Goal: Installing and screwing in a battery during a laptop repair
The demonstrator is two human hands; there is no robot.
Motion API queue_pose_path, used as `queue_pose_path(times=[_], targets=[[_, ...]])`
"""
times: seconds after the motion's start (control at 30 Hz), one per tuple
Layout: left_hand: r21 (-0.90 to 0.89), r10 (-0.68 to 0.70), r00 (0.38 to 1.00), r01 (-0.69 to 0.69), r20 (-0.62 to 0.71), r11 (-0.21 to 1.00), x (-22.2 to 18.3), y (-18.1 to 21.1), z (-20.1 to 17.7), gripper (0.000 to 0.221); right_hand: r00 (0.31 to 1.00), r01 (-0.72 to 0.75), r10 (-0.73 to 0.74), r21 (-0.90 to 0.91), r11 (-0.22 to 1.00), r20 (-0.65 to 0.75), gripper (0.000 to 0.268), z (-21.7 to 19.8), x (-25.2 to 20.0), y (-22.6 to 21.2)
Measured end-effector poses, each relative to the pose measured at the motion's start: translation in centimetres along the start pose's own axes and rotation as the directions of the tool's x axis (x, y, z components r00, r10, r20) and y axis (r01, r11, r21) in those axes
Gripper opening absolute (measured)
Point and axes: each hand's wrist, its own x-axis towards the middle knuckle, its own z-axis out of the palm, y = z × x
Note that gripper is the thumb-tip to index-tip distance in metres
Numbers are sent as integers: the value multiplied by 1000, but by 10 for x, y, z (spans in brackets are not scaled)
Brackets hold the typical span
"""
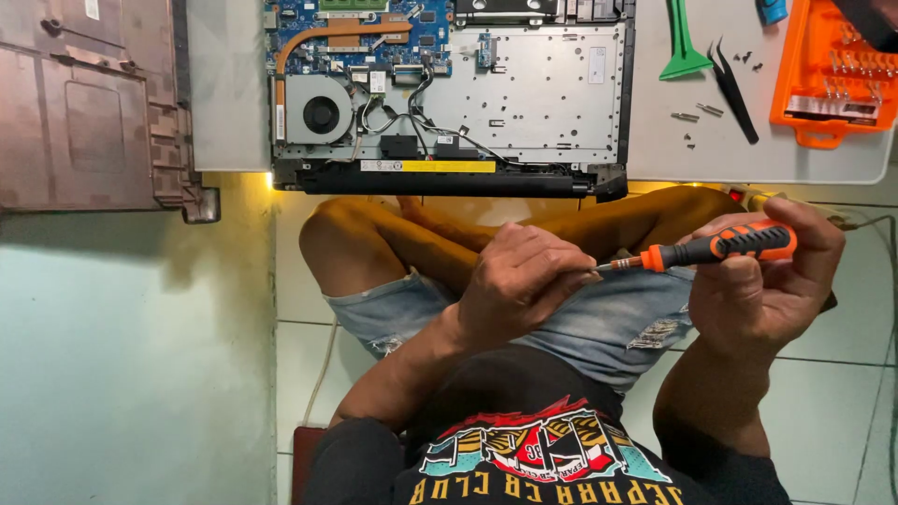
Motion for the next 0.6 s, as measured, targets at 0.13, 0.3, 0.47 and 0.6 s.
queue_pose_path(times=[0.13, 0.3, 0.47, 0.6], targets=[[2, -5, 1000, 5, -27, 1000, 1, 0, 0, 7, 998, 62, -61, -57, 996, 17, 47, 1, 3, -3], [31, -21, 999, 22, -32, 999, 1, 0, -2, 9, 997, 79, -76, -202, 976, 22, 48, 11, 4, -21], [-30, -63, 997, 62, -39, 998, -3, -2, 1, 7, 997, 81, -76, -206, 975, 28, 45, 11, 5, -19], [-14, -66, 998, 65, -25, 998, -2, -3, 0, 7, 997, 78, -78, -245, 966, 10, 50, 18, 6, -24]])
